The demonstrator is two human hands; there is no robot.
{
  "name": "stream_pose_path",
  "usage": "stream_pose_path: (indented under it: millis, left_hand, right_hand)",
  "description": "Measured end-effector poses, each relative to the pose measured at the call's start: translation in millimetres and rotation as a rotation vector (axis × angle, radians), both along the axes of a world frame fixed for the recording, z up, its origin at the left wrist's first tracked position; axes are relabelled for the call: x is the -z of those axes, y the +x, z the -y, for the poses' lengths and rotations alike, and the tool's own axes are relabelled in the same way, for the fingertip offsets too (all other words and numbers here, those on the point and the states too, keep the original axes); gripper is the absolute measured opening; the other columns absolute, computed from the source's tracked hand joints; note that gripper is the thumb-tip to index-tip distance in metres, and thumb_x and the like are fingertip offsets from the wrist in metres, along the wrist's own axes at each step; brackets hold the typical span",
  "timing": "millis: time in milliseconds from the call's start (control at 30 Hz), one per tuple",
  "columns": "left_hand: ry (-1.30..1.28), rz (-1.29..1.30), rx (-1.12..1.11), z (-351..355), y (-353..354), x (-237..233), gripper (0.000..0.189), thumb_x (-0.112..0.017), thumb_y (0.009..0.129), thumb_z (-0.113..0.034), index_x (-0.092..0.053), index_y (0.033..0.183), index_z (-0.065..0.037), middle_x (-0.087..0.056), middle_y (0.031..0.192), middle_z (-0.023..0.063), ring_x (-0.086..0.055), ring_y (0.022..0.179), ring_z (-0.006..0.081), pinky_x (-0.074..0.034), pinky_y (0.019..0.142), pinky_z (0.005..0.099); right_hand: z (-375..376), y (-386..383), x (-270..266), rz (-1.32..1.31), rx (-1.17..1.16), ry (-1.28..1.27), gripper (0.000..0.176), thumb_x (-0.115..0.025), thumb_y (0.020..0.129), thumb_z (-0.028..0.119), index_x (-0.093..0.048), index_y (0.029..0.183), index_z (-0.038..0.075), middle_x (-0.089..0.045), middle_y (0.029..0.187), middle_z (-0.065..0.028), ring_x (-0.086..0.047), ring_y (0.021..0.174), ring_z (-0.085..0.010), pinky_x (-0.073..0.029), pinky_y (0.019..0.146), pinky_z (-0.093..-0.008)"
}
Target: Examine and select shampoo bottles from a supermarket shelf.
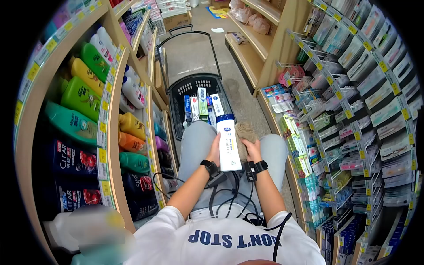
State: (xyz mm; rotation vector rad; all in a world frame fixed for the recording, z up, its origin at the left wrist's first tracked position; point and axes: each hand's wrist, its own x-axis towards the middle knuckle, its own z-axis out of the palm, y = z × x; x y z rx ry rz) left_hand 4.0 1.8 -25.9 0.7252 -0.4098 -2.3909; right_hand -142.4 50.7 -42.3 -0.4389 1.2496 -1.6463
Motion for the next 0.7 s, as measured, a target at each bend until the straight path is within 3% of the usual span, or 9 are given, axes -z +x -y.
stream_pose_path:
  millis: [267,367,633,700]
  left_hand:
    - [-0.072,0.134,0.159,0,-7,5,0.037,-0.051,0.085,-0.036,-0.053,0.105,-0.005,-0.063,0.088,0.0066,-0.062,0.073,0.0164,-0.051,0.065,0.0299]
    - [-0.101,0.153,0.111,1,-7,9,0.036,-0.051,0.085,-0.034,-0.052,0.106,-0.005,-0.063,0.088,0.0066,-0.062,0.072,0.0159,-0.051,0.064,0.0295]
    - [-0.121,0.222,0.008,13,-1,9,0.035,-0.053,0.085,-0.029,-0.05,0.108,-0.004,-0.062,0.087,0.0078,-0.062,0.073,0.0167,-0.052,0.067,0.0308]
    - [-0.221,0.279,-0.01,13,1,1,0.034,-0.057,0.083,-0.024,-0.048,0.111,-0.005,-0.061,0.092,0.0072,-0.061,0.079,0.0171,-0.051,0.07,0.032]
  right_hand:
    - [7,-12,3,0.02,0.321,0.055,0.032,-0.062,0.075,0.002,-0.055,0.106,-0.004,-0.06,0.1,-0.0109,-0.059,0.087,-0.0207,-0.047,0.075,-0.0301]
    - [9,-13,1,0.227,0.157,0.084,0.032,-0.062,0.076,0.002,-0.055,0.107,-0.003,-0.06,0.101,-0.0114,-0.059,0.088,-0.0218,-0.047,0.076,-0.0316]
    - [23,2,-16,0.35,-0.165,0.105,0.03,-0.059,0.08,0.01,-0.054,0.105,-0.005,-0.062,0.096,-0.0128,-0.062,0.083,-0.0223,-0.052,0.07,-0.0322]
    - [31,10,-15,0.21,-0.196,0.04,0.031,-0.06,0.082,0.016,-0.054,0.106,-0.003,-0.062,0.097,-0.0115,-0.062,0.085,-0.0196,-0.051,0.069,-0.0307]
